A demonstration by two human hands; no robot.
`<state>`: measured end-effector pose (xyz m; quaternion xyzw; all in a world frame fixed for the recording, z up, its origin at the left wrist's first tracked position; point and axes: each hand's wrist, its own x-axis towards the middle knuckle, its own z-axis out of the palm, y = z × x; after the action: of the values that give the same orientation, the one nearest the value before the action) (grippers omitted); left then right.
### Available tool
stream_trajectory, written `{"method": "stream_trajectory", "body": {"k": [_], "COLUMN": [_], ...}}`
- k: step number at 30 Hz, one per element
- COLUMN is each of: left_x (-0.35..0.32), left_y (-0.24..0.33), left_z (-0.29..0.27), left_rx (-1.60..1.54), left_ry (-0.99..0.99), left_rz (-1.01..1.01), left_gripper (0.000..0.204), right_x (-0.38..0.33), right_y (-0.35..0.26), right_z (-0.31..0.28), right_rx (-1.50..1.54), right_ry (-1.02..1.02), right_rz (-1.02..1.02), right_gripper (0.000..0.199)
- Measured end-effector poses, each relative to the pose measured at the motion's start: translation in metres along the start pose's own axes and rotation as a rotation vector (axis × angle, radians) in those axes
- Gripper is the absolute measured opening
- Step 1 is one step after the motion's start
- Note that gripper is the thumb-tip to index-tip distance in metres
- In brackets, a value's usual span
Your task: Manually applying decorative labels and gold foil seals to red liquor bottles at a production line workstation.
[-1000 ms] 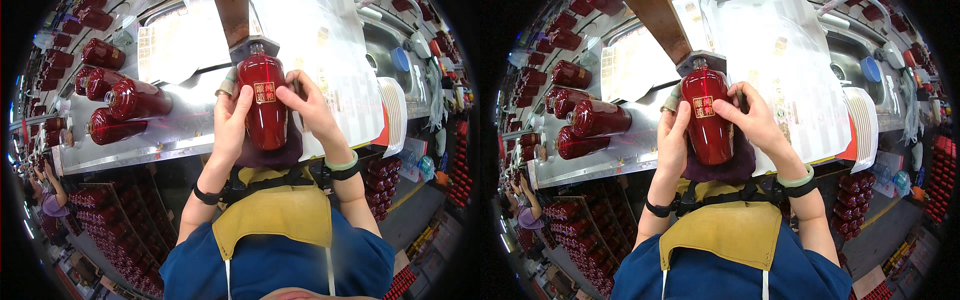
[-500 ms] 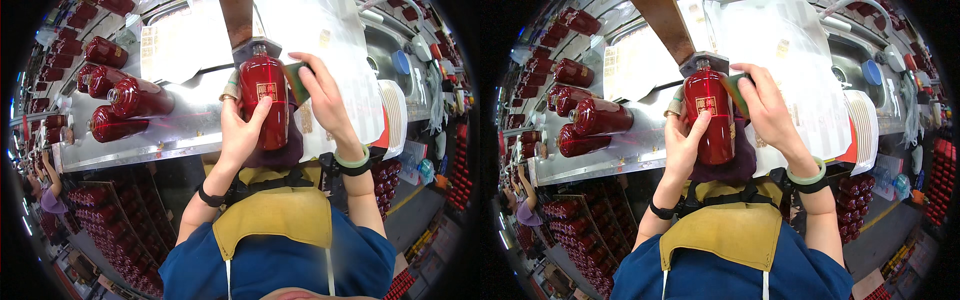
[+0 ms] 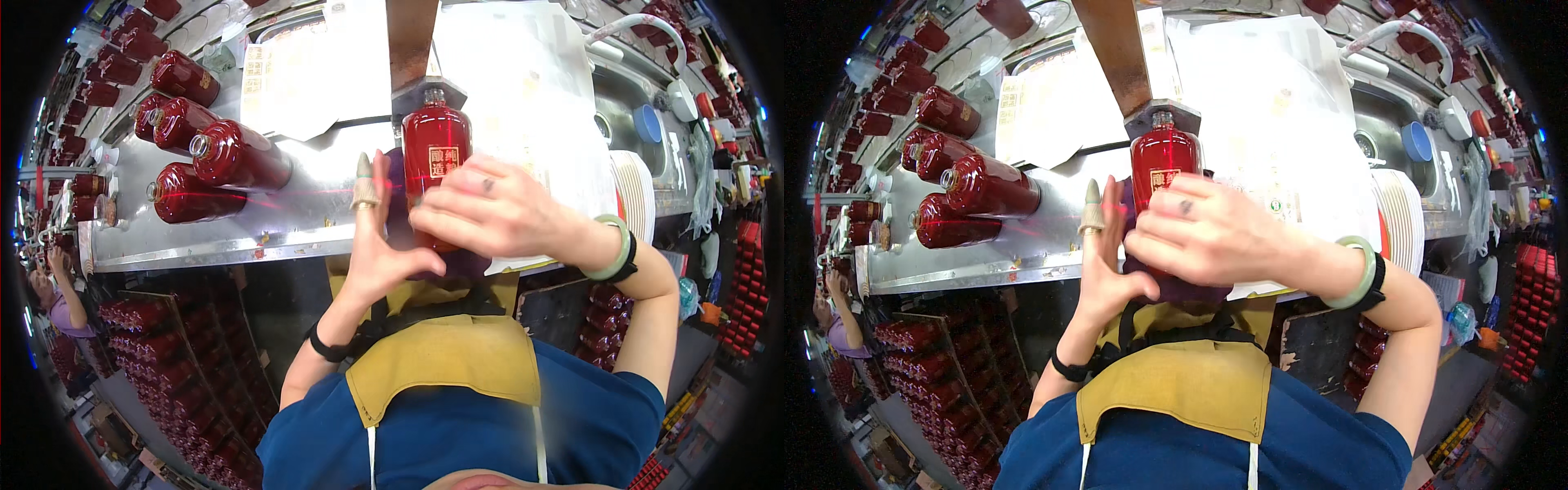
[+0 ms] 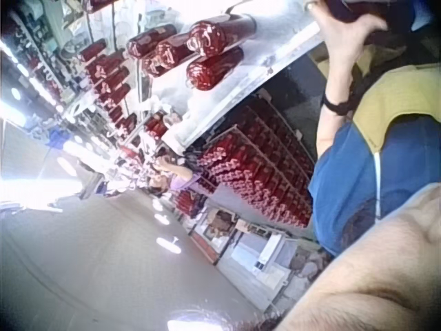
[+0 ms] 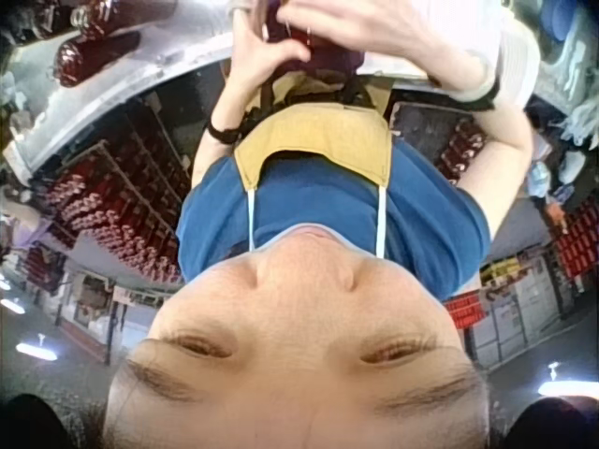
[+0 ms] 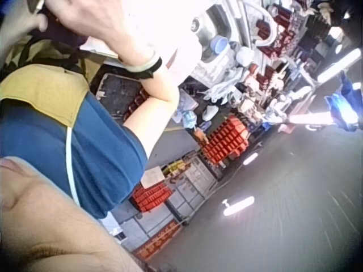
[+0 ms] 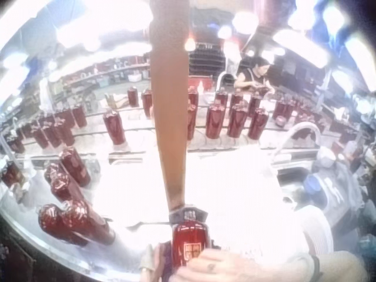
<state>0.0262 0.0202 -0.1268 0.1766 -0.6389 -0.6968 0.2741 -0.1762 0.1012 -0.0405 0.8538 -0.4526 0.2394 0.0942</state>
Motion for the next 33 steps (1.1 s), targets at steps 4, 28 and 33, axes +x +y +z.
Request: {"method": "stream_trajectory", "body": {"k": [4,28,33], "left_x": [-0.011,-0.014,-0.011], "left_y": [-0.004,-0.01,-0.005], "left_z": [0.0,0.021,0.025], "left_rx": [0.267,0.666,0.616], "left_ry": [-0.02,0.199,0.189], "left_rz": [0.068,0.222,0.196], "left_gripper": [0.171,0.123,0.121], "right_x": [0.02,0.029,-0.005], "right_y": [0.031,0.072,0.033], "right_z": [0.01,0.005,0.022], "right_rx": [-0.107,-0.387,-0.3], "right_ry": [-0.061,0.115,0.205], "right_rz": [0.173,0.206,-0.01], "right_gripper": [0.024,0.019,0.014]}}
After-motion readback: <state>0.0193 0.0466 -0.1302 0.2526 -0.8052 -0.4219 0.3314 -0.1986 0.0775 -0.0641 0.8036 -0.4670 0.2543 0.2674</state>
